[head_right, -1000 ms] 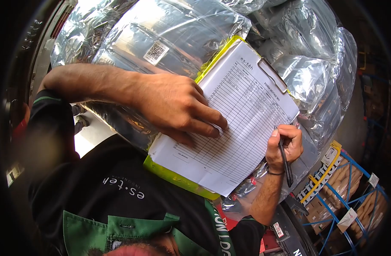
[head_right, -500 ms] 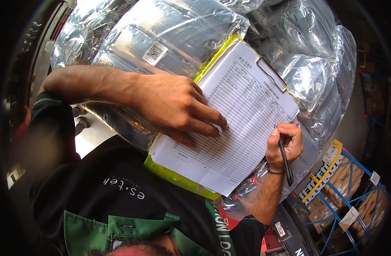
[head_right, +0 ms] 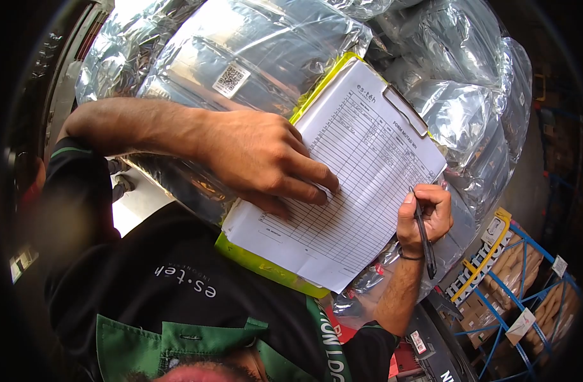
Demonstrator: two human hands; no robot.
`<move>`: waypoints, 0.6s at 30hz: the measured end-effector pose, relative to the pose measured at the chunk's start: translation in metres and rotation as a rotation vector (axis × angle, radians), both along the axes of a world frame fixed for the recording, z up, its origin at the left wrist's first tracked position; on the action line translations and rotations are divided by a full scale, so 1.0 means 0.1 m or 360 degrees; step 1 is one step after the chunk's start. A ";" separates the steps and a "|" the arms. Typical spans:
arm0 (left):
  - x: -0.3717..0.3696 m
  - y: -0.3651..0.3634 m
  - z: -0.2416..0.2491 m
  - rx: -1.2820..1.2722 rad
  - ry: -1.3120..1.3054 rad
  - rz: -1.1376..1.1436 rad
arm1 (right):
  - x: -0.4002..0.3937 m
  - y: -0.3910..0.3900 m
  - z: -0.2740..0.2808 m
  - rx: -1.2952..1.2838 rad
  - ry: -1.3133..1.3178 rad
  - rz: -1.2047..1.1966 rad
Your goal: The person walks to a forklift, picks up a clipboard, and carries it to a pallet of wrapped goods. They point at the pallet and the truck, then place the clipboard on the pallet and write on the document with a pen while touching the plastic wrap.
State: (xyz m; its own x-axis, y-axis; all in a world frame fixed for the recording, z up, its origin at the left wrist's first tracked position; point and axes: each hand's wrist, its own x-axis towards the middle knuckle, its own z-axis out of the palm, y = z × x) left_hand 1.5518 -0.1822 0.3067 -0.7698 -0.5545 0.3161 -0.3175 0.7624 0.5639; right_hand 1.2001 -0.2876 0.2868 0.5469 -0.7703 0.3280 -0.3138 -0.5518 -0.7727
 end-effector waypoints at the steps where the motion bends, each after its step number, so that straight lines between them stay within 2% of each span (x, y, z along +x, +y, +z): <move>1: 0.00 0.00 0.00 0.0003 -0.0002 -0.0002 | 0.00 0.00 0.00 -0.0005 0.0001 -0.0001; 12: 0.00 0.00 -0.01 -0.0018 -0.0041 -0.0013 | 0.01 0.01 0.01 -0.0015 0.0017 -0.0022; 18: 0.01 0.01 0.04 0.0070 -0.0103 0.0144 | 0.05 0.01 -0.02 -0.0077 -0.0050 -0.0052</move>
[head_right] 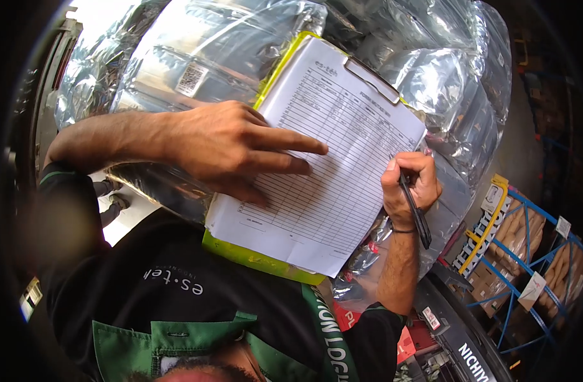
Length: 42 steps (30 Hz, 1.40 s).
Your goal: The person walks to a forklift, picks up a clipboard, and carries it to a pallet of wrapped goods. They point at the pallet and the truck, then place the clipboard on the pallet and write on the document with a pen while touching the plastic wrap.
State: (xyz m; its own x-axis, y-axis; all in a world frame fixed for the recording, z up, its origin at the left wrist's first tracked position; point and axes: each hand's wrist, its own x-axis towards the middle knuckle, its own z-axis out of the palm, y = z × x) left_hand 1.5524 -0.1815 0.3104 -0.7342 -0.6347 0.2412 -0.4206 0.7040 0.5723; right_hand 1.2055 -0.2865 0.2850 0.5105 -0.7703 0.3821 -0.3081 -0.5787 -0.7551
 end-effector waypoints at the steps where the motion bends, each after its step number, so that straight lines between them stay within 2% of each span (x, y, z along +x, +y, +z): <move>1: -0.02 0.00 -0.02 -0.0005 0.0035 0.0049 | 0.00 0.00 -0.01 0.0010 -0.0010 -0.0010; 9: -0.07 -0.02 0.00 -0.0150 -0.0022 0.0091 | 0.01 -0.01 0.03 -0.0165 0.0126 -0.0106; 20: -0.12 -0.05 -0.04 -0.0125 -0.0020 0.0101 | 0.06 -0.02 0.06 -0.0602 0.0243 0.0092; 25: -0.10 -0.06 -0.04 -0.0123 -0.0017 0.0100 | 0.03 -0.02 0.06 -0.0193 0.0141 0.0052; 35: -0.11 -0.05 -0.06 -0.0105 0.0022 0.0110 | 0.00 -0.05 0.00 -0.0003 0.0108 0.0062; 42: -0.11 -0.05 -0.04 -0.0086 -0.0007 0.0104 | 0.01 -0.05 -0.06 -0.0051 0.0030 0.0022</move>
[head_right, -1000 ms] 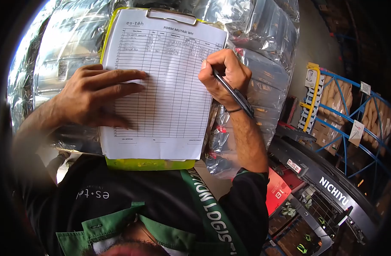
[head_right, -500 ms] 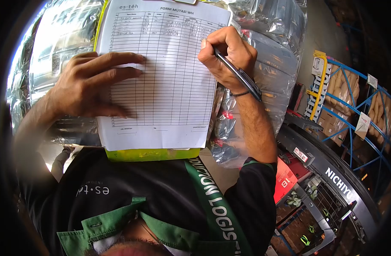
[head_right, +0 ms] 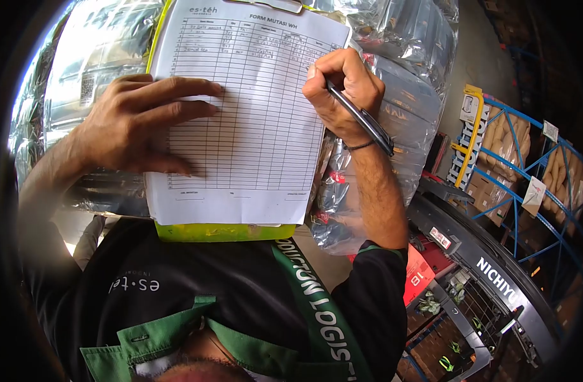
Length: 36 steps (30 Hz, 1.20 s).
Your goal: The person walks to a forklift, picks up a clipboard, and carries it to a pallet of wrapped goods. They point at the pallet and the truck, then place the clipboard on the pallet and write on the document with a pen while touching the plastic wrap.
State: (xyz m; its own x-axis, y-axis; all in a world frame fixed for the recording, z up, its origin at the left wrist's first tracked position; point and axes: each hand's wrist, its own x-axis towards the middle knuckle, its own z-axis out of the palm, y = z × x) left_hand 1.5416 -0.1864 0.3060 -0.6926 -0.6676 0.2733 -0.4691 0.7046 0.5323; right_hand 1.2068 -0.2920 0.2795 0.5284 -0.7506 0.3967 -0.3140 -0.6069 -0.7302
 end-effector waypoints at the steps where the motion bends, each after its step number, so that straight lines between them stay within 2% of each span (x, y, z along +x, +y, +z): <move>1: 0.00 0.00 0.00 0.0007 -0.0008 -0.0001 | -0.02 0.00 -0.02 0.0005 -0.0006 -0.0009; 36: 0.00 0.01 -0.04 -0.0003 -0.0008 0.0000 | -0.03 0.01 0.02 -0.0172 0.0047 -0.0035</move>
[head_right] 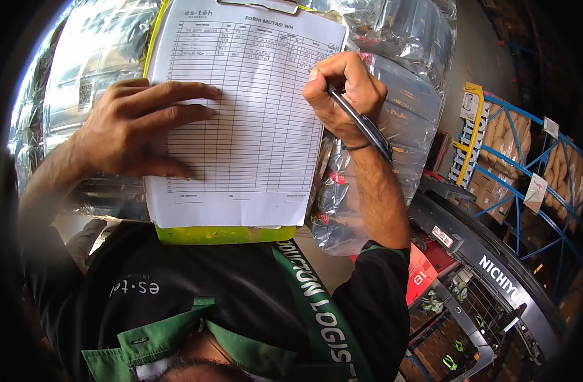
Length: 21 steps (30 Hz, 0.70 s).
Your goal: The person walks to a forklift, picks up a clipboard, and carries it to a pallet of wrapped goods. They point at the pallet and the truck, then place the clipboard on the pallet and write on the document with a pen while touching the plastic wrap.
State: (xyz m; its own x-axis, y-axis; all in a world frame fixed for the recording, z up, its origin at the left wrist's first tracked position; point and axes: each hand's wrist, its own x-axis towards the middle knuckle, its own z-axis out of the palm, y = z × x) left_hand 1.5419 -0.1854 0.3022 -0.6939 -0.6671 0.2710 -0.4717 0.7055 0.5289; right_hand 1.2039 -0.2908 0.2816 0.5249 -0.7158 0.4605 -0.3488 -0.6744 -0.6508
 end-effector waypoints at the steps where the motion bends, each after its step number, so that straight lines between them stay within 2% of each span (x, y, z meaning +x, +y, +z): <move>1: 0.00 0.00 0.00 0.0003 0.0005 0.0004 | 0.00 0.00 0.00 0.0001 0.0003 0.0001; 21: 0.00 0.00 0.03 0.0004 -0.0024 0.0005 | -0.03 0.00 0.02 0.0056 0.0071 0.0042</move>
